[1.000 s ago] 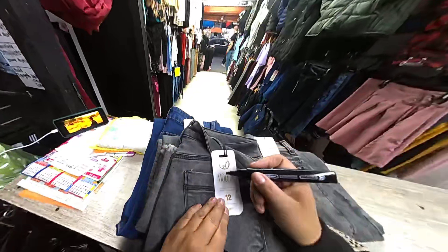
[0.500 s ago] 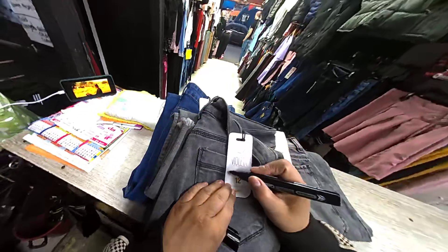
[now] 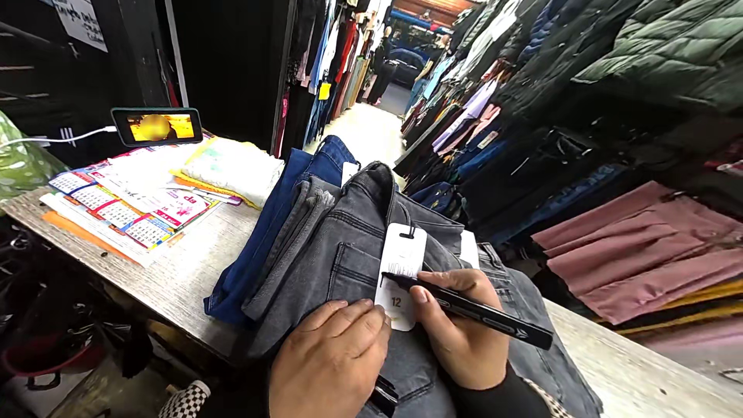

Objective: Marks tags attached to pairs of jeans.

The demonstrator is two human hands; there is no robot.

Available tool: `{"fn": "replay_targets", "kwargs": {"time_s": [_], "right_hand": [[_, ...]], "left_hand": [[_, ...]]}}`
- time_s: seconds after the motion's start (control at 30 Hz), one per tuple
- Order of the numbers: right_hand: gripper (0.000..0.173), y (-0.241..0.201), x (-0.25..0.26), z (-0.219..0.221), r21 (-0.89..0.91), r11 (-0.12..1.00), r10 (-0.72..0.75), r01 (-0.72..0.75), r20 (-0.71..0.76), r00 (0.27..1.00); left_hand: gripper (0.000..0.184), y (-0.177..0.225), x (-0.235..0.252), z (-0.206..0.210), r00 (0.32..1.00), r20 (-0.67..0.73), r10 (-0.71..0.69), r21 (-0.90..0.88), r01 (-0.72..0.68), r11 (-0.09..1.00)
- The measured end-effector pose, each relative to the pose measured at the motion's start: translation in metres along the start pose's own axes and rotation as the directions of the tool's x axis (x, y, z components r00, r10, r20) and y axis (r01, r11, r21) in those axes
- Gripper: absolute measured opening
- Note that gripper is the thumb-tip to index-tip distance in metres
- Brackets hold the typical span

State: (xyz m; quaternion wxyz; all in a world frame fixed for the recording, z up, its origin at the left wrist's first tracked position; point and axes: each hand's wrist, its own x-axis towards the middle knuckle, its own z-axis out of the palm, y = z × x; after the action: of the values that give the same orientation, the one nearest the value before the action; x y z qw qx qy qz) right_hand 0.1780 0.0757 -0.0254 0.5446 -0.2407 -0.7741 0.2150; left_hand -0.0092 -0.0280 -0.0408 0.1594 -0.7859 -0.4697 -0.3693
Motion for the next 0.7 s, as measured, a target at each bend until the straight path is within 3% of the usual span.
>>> {"fn": "replay_targets", "kwargs": {"time_s": [0.7], "right_hand": [[0.014,-0.003,-0.017,-0.008,-0.084,0.995,-0.05,0.053,0.041,0.998]], "left_hand": [[0.03,0.001,-0.001,0.0,1.0,0.019,-0.007,-0.049,0.008,0.999]]}}
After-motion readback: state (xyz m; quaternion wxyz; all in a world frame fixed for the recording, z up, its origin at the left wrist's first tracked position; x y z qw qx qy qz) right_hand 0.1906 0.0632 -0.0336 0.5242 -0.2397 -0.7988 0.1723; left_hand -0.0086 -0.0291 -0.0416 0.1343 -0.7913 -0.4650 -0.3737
